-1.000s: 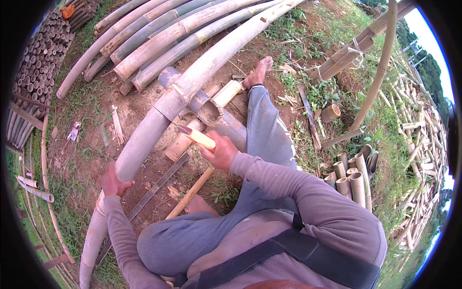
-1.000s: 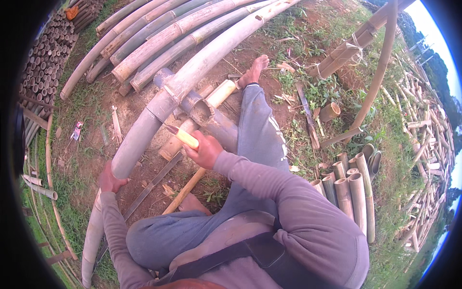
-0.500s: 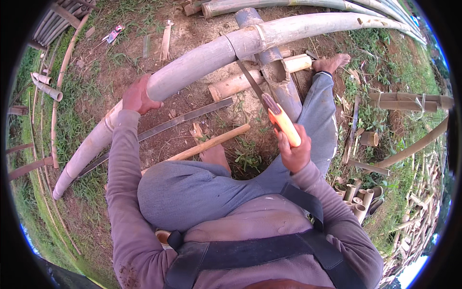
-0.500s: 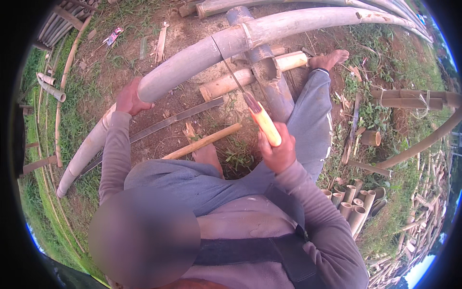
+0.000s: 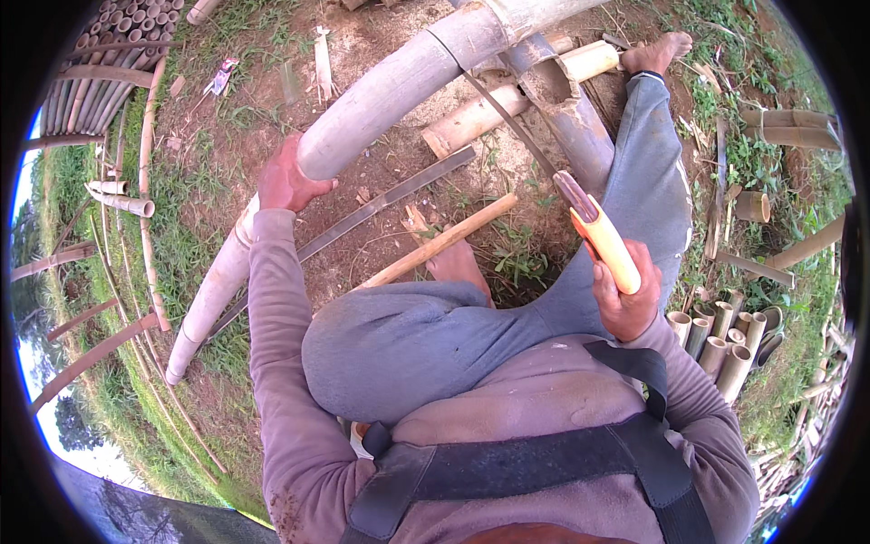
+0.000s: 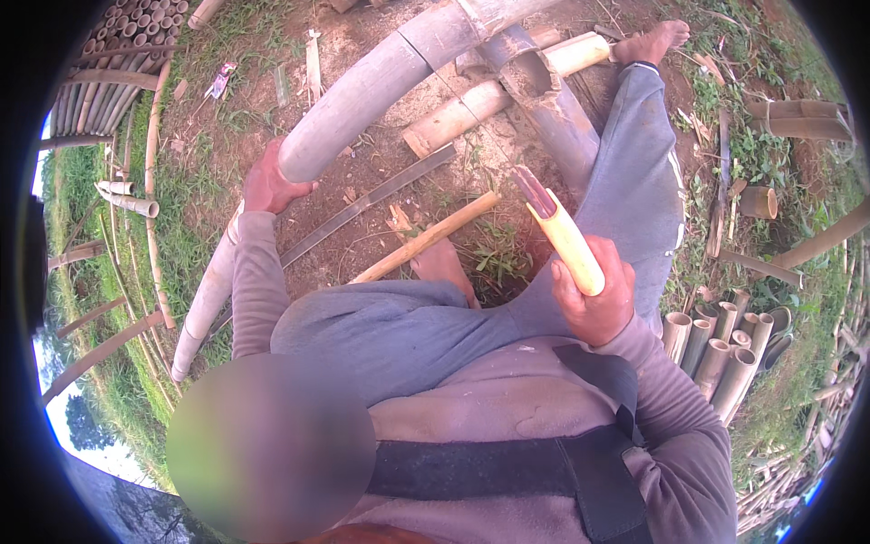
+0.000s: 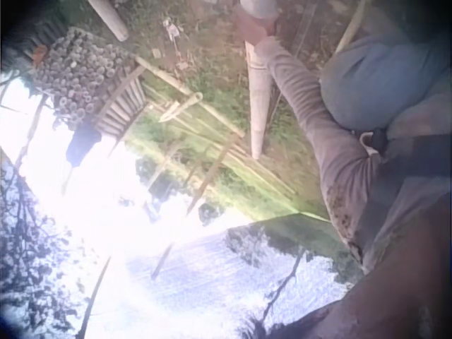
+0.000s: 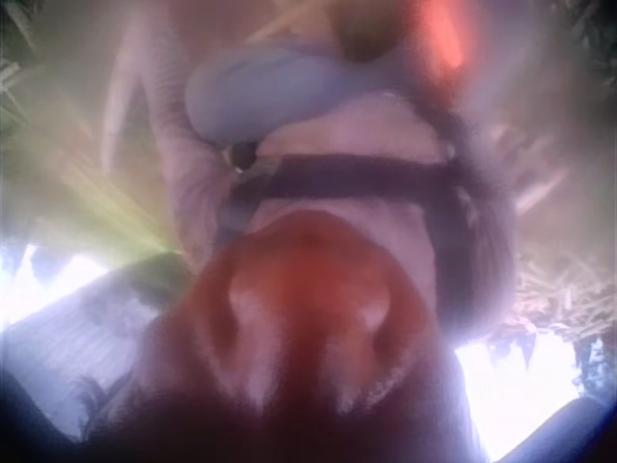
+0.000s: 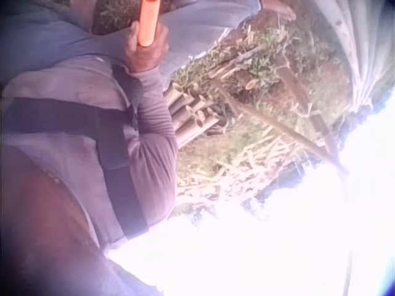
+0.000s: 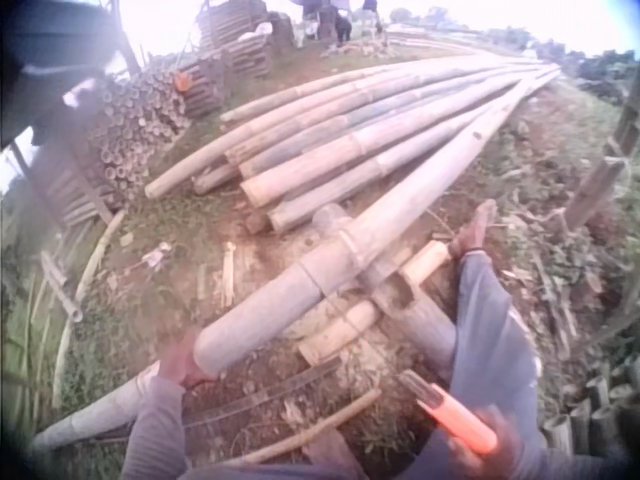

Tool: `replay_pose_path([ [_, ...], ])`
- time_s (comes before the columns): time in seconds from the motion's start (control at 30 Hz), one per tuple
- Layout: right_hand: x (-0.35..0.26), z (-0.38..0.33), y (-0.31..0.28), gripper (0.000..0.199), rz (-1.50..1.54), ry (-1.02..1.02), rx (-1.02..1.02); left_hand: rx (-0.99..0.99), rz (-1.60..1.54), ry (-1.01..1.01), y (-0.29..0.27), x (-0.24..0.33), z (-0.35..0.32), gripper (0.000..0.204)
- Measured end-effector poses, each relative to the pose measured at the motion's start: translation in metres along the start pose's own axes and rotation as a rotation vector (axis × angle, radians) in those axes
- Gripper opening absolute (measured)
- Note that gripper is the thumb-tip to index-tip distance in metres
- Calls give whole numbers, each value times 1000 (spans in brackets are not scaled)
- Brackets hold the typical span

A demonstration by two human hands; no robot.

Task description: The person uses a hand saw to cut long bamboo poles into shorter sections. They position each pole on a small wooden support, saw through it, then move the cut piece aside and repeat the process with additional poles.

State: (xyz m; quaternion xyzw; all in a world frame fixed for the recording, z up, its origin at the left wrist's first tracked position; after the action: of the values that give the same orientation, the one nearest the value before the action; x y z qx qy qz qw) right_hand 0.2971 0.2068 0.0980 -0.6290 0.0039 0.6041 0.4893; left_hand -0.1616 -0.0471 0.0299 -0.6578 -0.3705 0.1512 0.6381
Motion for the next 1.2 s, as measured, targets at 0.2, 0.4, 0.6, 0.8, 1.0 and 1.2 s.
replay_pose_path([
  [0.2,-4,196,118,39,-2,247,-4,4,28,51,-2,10,20,103],
  [0.4,3,100,71,34,173,202,-53,-3,19,-16,-3,-11,3,101],
  [0.6,14,16,18,26,76,45,21,10,-16,-3,-5,5,-1,97],
  [0.8,0,185,123,35,50,237,22,-46,-69,51,-12,11,19,104],
  [1.0,10,39,37,26,136,156,-21,-131,-40,-41,-11,-10,8,110],
  [1.2,26,43,50,25,99,13,98,-238,-152,-32,-21,-11,32,111],
])
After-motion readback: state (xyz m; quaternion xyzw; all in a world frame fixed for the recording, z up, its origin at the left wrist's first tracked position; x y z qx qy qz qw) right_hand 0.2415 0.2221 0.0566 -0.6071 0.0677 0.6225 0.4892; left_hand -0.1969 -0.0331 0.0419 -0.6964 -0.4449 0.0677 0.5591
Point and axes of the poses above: each hand's wrist, its own z-axis towards the middle knuckle, its own y-axis out of the palm, x = y × z, the point moved 1 cm from there along z, towards the middle knuckle, and after that the axes turned 4 degrees about y, right-handed, at the moved point
